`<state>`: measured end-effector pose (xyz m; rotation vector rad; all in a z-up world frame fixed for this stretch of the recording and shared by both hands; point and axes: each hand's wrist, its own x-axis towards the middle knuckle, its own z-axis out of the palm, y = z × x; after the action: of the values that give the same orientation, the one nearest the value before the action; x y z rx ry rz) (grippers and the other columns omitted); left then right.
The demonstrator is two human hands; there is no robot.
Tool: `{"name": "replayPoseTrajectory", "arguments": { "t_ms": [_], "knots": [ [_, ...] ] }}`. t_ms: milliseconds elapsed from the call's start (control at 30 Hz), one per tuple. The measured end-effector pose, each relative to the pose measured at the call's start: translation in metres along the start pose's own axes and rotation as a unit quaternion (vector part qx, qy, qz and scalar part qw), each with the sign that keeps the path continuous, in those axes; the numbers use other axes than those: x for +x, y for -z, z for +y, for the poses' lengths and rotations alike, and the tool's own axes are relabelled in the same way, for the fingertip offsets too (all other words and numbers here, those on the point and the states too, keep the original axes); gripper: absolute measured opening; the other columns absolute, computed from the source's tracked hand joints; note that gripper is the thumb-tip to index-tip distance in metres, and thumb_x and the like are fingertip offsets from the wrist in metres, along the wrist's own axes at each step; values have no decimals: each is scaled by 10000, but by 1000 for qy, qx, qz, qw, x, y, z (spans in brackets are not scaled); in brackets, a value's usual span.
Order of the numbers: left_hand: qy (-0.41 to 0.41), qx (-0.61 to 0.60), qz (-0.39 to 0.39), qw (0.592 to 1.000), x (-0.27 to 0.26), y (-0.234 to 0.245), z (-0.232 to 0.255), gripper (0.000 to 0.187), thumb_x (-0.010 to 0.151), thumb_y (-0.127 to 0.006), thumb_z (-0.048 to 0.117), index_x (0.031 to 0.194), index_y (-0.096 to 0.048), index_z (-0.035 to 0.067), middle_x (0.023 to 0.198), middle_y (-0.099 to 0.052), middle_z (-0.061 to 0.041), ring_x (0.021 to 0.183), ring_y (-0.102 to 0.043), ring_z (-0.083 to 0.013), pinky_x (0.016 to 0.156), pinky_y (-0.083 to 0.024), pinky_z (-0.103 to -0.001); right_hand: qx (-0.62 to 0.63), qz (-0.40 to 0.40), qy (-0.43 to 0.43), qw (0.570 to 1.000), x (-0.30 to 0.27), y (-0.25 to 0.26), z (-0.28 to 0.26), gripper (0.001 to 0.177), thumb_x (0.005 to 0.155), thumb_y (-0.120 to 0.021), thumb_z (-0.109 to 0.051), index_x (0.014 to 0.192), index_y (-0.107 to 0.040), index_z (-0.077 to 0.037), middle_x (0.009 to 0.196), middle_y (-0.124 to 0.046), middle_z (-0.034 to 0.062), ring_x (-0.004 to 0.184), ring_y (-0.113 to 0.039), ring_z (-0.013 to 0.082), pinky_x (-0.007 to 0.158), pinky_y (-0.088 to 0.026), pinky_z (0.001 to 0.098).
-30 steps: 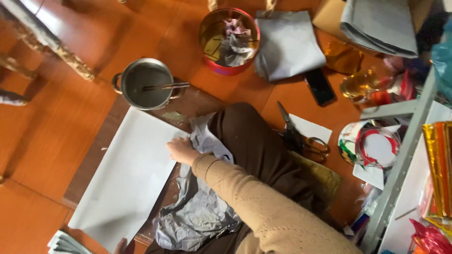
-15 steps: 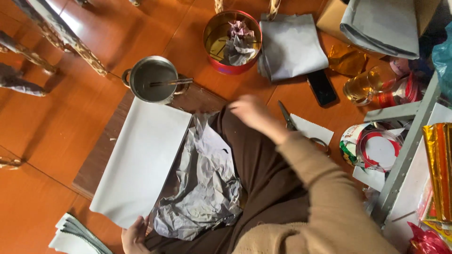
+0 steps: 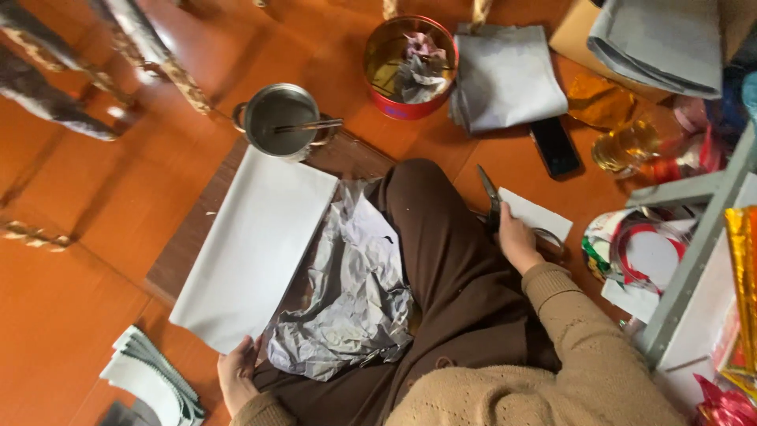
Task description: Cutting paper strips and wrapping them around a giraffe armature to create a sculpture
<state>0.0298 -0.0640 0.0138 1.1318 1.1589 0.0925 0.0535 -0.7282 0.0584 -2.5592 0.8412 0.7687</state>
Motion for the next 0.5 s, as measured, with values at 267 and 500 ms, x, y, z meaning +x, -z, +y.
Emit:
{"name": "replayPoseTrajectory", "arguments": {
  "t_ms": [267, 500],
  "knots": [
    [-24, 19, -28, 999, -16, -7, -1, 467, 800, -569, -161, 1216, -487, 33, 1124, -605, -163, 984, -603, -337, 799, -582, -494, -56, -22, 56, 997, -26, 33, 27, 371, 838, -522, -42, 1179, -408, -133, 874, -650, 253, 827, -625, 465, 706, -450, 524],
    [-15, 51, 31, 998, 2, -14, -11, 516, 636, -522, -222, 1096, -559, 6, 1026, -624, -178, 879, -632, -387, 610, -612, -498, -204, 33, 109, 972, -17, -12, 80, 765, 872, -473, -58, 1567, -204, -231, 1091, -666, 182, 1003, -657, 377, 807, -520, 477]
  ]
}}
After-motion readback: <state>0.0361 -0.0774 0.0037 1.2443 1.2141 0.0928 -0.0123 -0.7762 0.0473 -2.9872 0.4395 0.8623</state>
